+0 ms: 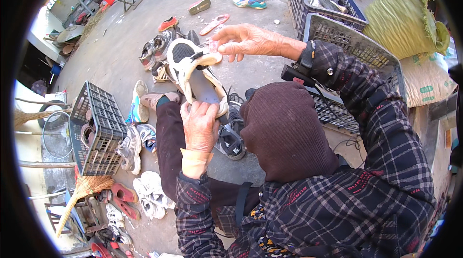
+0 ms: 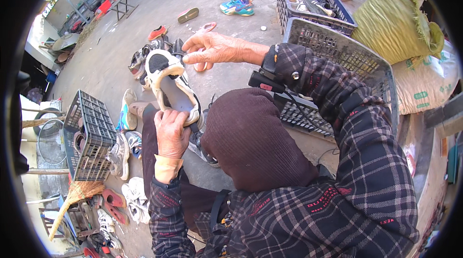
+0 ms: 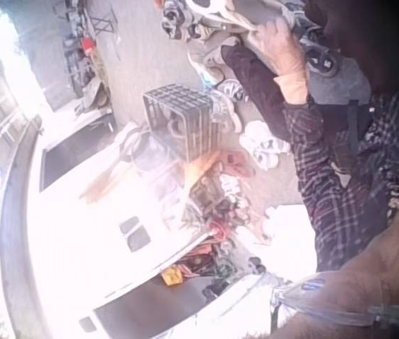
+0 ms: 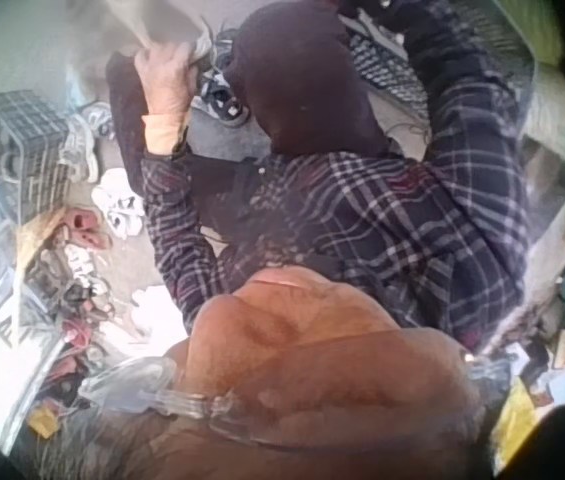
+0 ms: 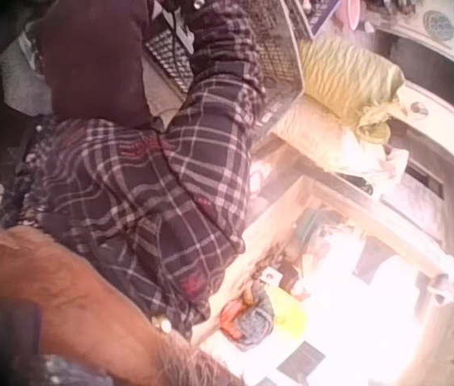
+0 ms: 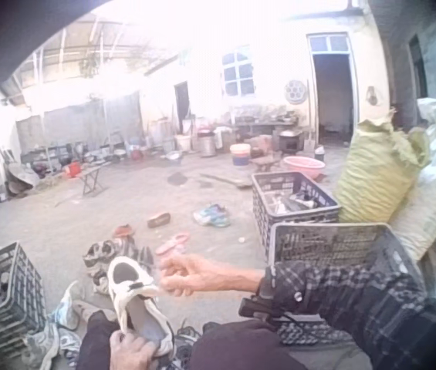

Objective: The person sits on the floor and repairs a white sneaker by hand. They remove the laces, insert a new insole, and re-lace the shoe. The finished shoe is placed in a nearby crate.

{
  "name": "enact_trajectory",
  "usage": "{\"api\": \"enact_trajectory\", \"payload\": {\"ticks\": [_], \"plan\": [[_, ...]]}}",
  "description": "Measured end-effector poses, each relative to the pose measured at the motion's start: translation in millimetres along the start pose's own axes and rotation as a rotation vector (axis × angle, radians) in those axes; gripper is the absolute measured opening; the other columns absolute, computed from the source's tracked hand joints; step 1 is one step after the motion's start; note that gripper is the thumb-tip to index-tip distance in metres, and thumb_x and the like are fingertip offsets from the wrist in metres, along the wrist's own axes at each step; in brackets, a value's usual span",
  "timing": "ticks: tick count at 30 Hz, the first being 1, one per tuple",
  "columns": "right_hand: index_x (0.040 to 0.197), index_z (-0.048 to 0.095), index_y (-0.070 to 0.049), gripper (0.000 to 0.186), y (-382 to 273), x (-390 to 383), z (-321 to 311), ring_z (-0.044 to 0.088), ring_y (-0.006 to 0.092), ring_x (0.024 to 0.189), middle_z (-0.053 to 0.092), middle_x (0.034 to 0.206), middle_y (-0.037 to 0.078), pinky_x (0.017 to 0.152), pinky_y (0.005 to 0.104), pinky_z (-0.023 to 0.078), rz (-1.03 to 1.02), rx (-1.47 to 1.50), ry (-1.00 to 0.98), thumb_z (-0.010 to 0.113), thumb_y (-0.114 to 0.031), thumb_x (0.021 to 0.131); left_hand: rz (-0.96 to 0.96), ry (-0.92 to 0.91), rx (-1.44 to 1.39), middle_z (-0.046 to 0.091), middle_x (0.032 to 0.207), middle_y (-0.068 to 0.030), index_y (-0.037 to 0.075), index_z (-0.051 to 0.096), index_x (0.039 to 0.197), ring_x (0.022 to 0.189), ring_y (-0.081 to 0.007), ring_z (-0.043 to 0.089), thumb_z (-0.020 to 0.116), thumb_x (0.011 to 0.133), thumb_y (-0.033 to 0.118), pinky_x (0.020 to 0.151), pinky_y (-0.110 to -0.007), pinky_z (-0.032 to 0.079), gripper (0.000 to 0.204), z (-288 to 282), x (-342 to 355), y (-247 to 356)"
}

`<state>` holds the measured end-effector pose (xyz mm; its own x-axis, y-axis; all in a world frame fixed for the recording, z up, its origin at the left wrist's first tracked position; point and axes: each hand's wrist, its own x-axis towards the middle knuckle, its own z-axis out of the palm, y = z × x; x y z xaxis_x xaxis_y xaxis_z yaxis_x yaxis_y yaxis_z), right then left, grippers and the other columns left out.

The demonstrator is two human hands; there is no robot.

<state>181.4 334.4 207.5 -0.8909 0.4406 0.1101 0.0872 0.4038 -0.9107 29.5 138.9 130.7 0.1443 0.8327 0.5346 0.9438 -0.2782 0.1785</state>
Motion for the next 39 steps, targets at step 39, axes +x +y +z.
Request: {"api": "enact_trajectory", "payload": {"ticks": [39], "plan": [[0.112,0.049,-0.004,0.041,109,3,63,0.057,0.0376,0.094,0.058,0.097,0.02,0.08,0.0406,0.047,-0.395,-0.464,0.261,0.053,0.0,0.071,-1.152,0.789,-2.336,0.05,0.117,-0.0153,-0.001,0.04,0.122,0.109,-0.0281,0.049,0.052,0.089,0.029,0.094,-0.042,0.041,0.046,95,29,5]]}}
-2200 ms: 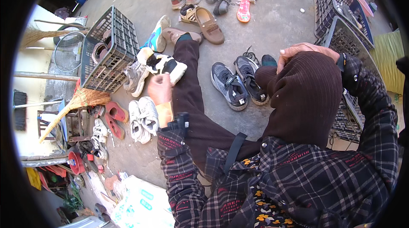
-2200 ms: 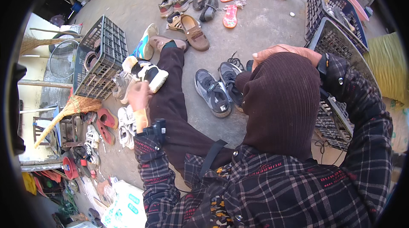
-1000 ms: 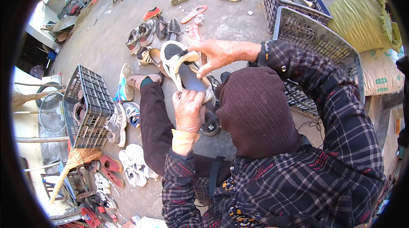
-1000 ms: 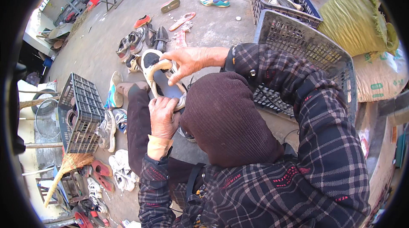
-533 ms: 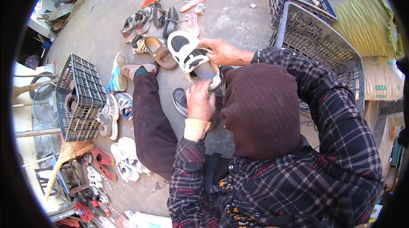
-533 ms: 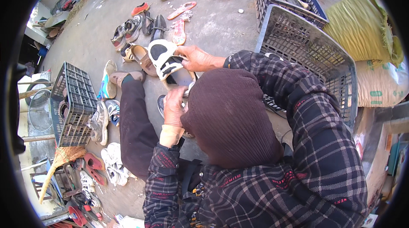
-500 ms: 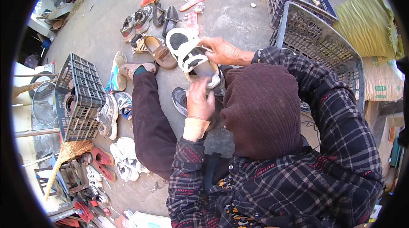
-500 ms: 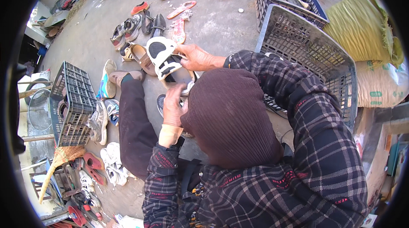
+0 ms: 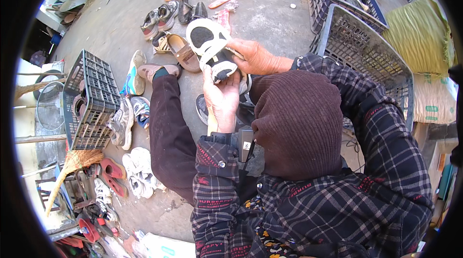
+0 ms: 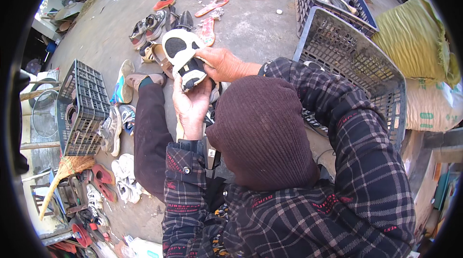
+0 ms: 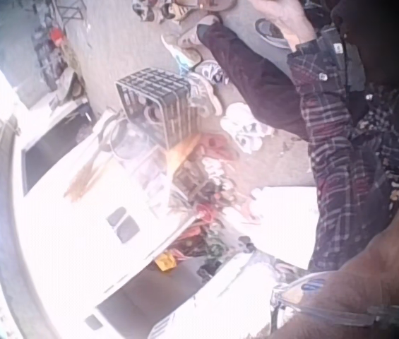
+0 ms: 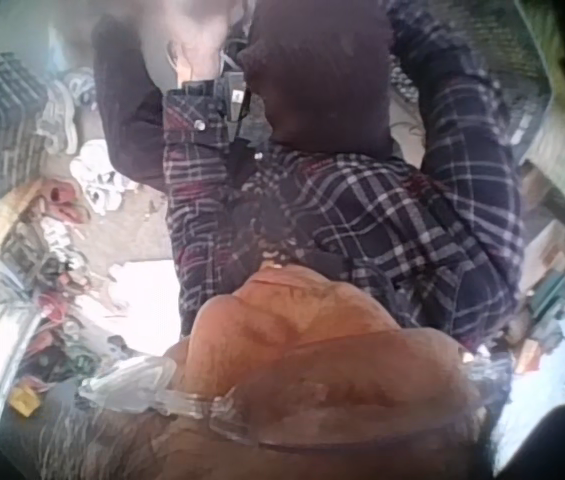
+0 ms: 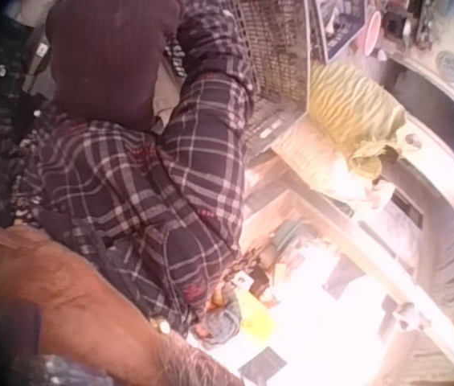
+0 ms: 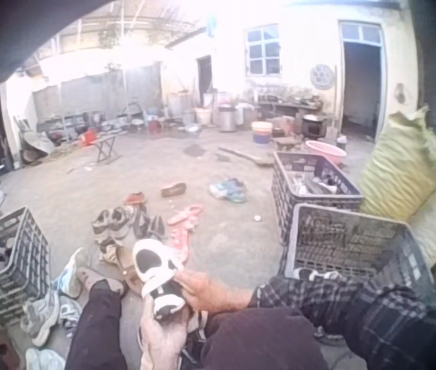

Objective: The person sits on the floor and repairs a white sneaker by hand. They remove the laces, insert a new insole, and re-lace the shoe. The finished shoe is placed in a nearby crate.

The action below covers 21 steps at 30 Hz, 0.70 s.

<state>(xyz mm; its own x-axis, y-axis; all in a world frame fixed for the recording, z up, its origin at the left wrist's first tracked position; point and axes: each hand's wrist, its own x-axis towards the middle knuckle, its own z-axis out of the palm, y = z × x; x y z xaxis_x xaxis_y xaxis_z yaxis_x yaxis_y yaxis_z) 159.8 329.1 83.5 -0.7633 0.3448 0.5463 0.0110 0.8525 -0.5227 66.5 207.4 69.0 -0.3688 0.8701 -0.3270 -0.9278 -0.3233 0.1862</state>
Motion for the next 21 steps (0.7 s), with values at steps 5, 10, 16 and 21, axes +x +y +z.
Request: {"api": "enact_trajectory", "payload": {"ticks": [5,10,16,21], "plan": [[0.114,0.049,-0.003,0.043,4,-1,3,0.057,0.037,0.095,0.058,0.099,0.021,0.081,0.0394,0.046,-0.062,0.028,-0.016,0.053,0.002,0.071,0.113,-0.014,0.082,0.052,0.116,-0.0127,0.003,0.043,0.121,0.105,-0.0236,0.052,0.047,0.09,0.008,0.088,-0.04,0.046,0.031,-10,3,-4],[0.114,0.05,-0.002,0.041,4,-1,4,0.058,0.0353,0.094,0.059,0.099,0.021,0.079,0.0382,0.047,-0.073,0.086,-0.074,0.055,0.0,0.074,0.214,0.118,0.227,0.053,0.113,-0.0118,0.003,0.042,0.12,0.102,-0.0244,0.054,0.049,0.087,0.003,0.086,-0.04,0.048,0.034,-9,0,-3],[0.111,0.052,-0.001,0.036,2,-1,5,0.06,0.0346,0.09,0.06,0.093,0.021,0.077,0.0376,0.048,0.023,0.162,-0.151,0.055,-0.001,0.075,0.134,0.031,0.263,0.053,0.109,-0.0099,0.005,0.047,0.117,0.101,-0.0215,0.053,0.056,0.084,0.003,0.088,-0.035,0.047,0.034,-16,-1,-1],[0.103,0.055,-0.002,0.028,1,-1,9,0.06,0.0367,0.084,0.06,0.089,0.022,0.07,0.0399,0.047,0.056,0.115,-0.237,0.053,0.0,0.075,0.325,0.077,0.415,0.056,0.105,-0.0085,0.0,0.05,0.116,0.093,-0.0203,0.056,0.061,0.072,-0.005,0.081,-0.033,0.047,0.046,-29,4,-9]]}}
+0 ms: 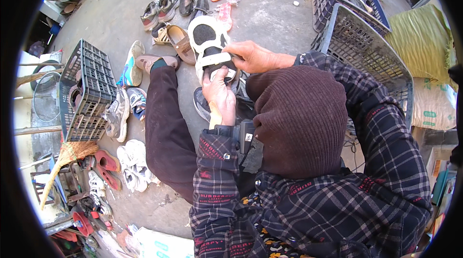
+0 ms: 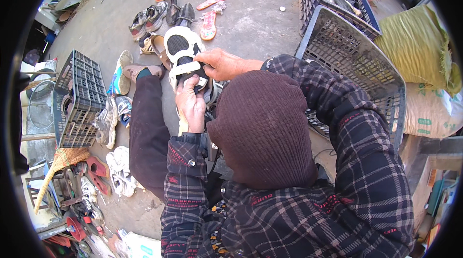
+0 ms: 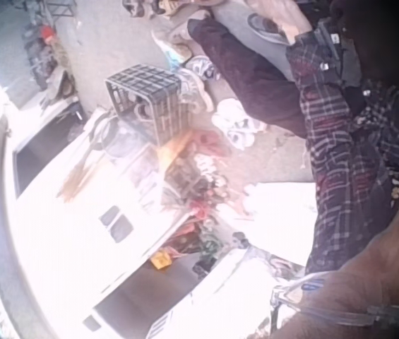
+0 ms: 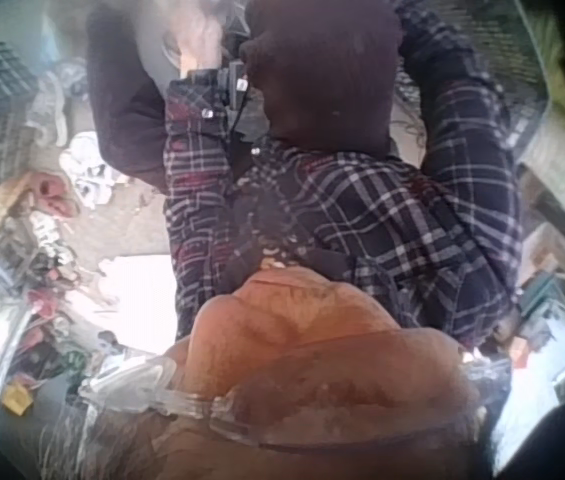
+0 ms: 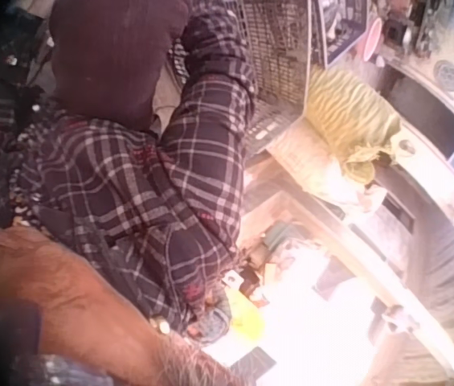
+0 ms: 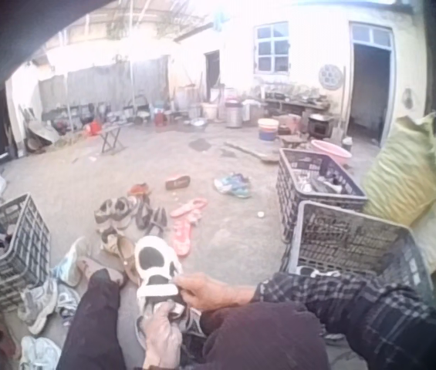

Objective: The person sits on the floor and repairs a white sneaker by hand. They remove the laces, insert a new insole, and re-lace the shoe. The finished shoe is placed in a nearby crate.

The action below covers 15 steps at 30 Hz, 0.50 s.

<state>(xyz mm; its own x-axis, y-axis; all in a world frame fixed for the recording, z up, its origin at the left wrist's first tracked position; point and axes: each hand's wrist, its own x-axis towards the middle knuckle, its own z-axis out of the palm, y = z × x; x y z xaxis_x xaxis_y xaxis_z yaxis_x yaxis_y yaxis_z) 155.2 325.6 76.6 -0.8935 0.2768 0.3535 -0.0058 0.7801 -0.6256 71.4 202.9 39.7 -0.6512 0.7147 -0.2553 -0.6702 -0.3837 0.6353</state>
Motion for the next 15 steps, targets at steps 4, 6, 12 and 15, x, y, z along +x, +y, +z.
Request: {"api": "enact_trajectory", "payload": {"ticks": [4,6,12,15], "plan": [[0.1,0.057,-0.004,0.025,2,-4,5,0.062,0.0318,0.08,0.061,0.081,0.02,0.069,0.0379,0.047,0.101,0.109,-0.128,0.053,0.001,0.076,0.181,0.139,0.249,0.057,0.105,-0.0108,-0.003,0.046,0.122,0.088,-0.0184,0.057,0.067,0.066,-0.007,0.075,-0.028,0.048,0.06,-6,6,-15],[0.1,0.058,-0.005,0.025,5,-6,8,0.062,0.0277,0.078,0.062,0.08,0.019,0.069,0.0371,0.048,0.234,0.111,-0.208,0.054,0.0,0.076,0.091,0.129,0.188,0.057,0.105,-0.0107,-0.003,0.046,0.122,0.088,-0.0189,0.057,0.068,0.066,-0.007,0.076,-0.028,0.048,0.06,-14,4,-23],[0.114,0.049,0.0,0.036,10,-5,13,0.06,0.0171,0.075,0.061,0.086,0.011,0.068,0.0292,0.049,0.418,0.502,-0.436,0.053,-0.01,0.079,0.002,0.055,0.088,0.058,0.101,-0.0076,-0.001,0.05,0.114,0.087,-0.0181,0.058,0.072,0.068,-0.002,0.073,-0.029,0.049,0.051,-36,4,-25],[0.117,0.049,-0.002,0.039,7,-4,4,0.06,0.0184,0.075,0.061,0.085,0.011,0.067,0.0296,0.05,0.49,0.561,-0.504,0.051,-0.02,0.081,-0.005,0.063,0.095,0.058,0.1,-0.007,0.0,0.051,0.113,0.085,-0.0178,0.058,0.073,0.068,-0.001,0.071,-0.028,0.05,0.05,-38,5,-23]]}}
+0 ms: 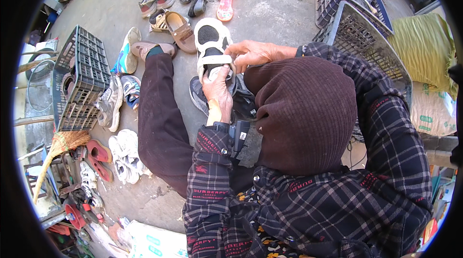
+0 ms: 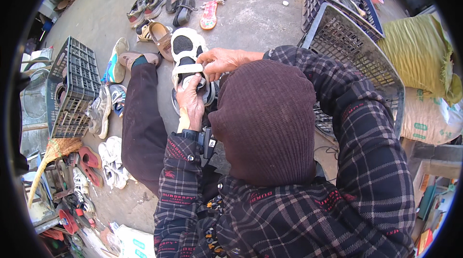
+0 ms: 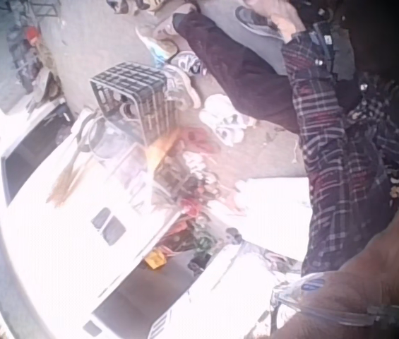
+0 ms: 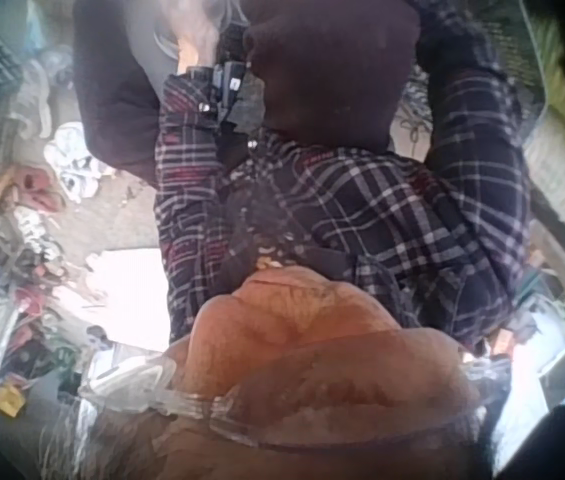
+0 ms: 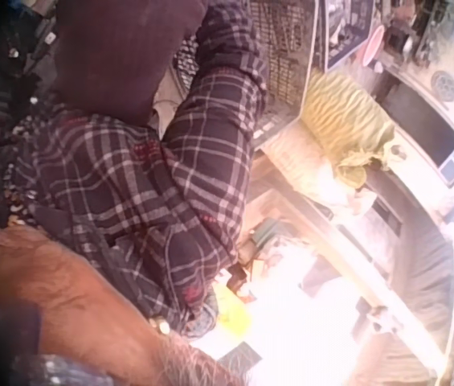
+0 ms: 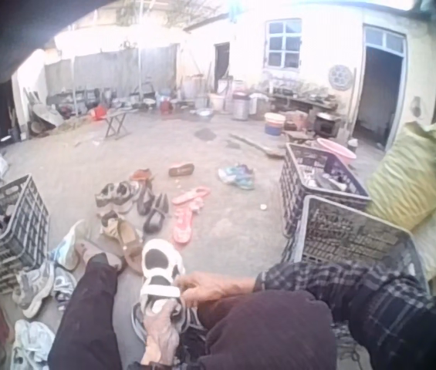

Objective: The person sits on the floor and repairs a white sneaker by hand. They remove the laces, insert a new insole, and re-lace the shoe. The finished shoe is placed in a nearby crate.

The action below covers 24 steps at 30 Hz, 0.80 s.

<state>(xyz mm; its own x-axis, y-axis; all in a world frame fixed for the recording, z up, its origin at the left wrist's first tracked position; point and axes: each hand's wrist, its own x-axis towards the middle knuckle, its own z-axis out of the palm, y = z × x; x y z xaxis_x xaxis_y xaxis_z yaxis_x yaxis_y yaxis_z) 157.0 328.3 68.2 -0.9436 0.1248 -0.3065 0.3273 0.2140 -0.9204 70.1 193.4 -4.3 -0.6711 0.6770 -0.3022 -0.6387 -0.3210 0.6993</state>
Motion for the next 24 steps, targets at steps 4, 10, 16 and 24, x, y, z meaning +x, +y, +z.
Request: {"api": "enact_trajectory", "payload": {"ticks": [4,10,16,24], "plan": [[0.104,0.058,-0.001,0.041,-9,-1,-2,0.062,0.017,0.075,0.062,0.08,0.009,0.065,0.0298,0.05,0.045,-0.133,0.039,0.053,-0.037,0.086,0.006,0.005,0.21,0.058,0.098,-0.0077,-0.003,0.051,0.11,0.085,-0.0164,0.057,0.078,0.063,0.004,0.071,-0.027,0.049,0.054,1,-5,-4],[0.098,0.059,0.001,0.032,-7,2,0,0.061,0.0162,0.076,0.062,0.084,0.008,0.066,0.0285,0.05,0.008,-0.084,0.06,0.052,-0.029,0.089,0.336,0.212,0.679,0.055,0.106,-0.0144,-0.006,0.052,0.109,0.094,-0.0235,0.057,0.086,0.053,0.022,0.08,-0.031,0.047,0.07,6,-13,-7],[0.099,0.056,0.004,0.03,5,4,-2,0.061,0.0187,0.085,0.061,0.091,0.011,0.073,0.0291,0.051,0.081,0.216,0.055,0.05,-0.025,0.09,0.213,0.293,0.717,0.06,0.097,-0.0118,-0.003,0.054,0.107,0.084,-0.0192,0.059,0.081,0.059,0.019,0.076,-0.03,0.047,0.059,1,-5,-2],[0.092,0.056,0.002,0.021,23,12,-6,0.061,0.0147,0.076,0.059,0.082,0.007,0.065,0.0272,0.051,0.17,0.267,-0.009,0.052,-0.019,0.089,-0.022,0.262,0.169,0.057,0.097,-0.0128,0.0,0.047,0.114,0.076,-0.0219,0.061,0.066,0.066,-0.008,0.056,-0.03,0.053,0.052,-1,-4,2]]}}
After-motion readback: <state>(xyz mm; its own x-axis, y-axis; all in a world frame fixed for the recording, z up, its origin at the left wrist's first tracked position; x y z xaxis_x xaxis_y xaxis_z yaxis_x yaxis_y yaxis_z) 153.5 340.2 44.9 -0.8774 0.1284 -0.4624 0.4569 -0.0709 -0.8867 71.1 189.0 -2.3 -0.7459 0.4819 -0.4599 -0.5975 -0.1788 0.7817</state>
